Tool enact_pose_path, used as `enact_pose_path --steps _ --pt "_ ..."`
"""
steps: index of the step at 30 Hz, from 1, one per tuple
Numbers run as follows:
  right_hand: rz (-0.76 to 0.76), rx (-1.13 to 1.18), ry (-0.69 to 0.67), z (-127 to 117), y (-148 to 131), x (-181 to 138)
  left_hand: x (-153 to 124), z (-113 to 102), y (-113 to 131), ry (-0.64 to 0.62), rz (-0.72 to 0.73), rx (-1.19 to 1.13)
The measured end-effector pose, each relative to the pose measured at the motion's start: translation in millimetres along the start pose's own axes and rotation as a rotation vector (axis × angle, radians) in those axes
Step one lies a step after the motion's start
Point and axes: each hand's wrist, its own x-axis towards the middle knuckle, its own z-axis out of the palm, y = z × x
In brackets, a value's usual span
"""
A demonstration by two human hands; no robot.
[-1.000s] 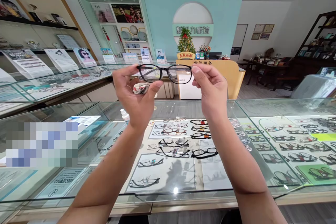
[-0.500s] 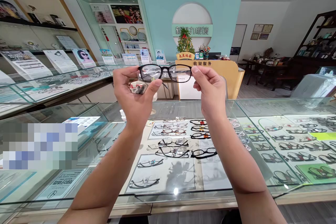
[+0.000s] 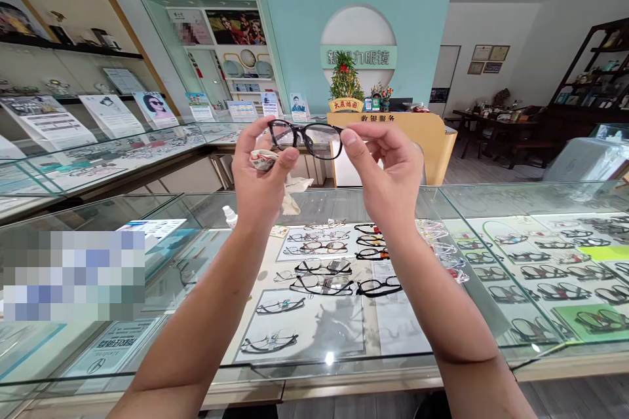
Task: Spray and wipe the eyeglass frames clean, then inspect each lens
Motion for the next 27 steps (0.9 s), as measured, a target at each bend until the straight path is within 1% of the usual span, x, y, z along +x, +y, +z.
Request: enact_pose_path --steps 5,9,12,17,22,24,27 --pt "0.041 -0.004 0.002 -2 8 4 -2 3 8 0.076 0.087 0.015" --pt "0.057 -0.018 0.001 -3 15 7 -4 7 16 0.121 0.123 0.022" --pt "0.118 0.006 -0.014 -3 18 8 -6 10 23 0.158 0.143 0.003" --pt "0.234 0.104 -0.019 -1 20 9 -10 11 32 0.22 0.145 0.01" --pt "0.323 0.164 -0.024 2 24 11 -12 11 32 0.235 0.158 0.062" --pt "0.332 0.171 -0.024 2 24 11 -11 11 31 0.243 0.148 0.03" --pt "0.284 0.155 -0.035 1 22 10 -9 12 29 0.245 0.08 -0.089"
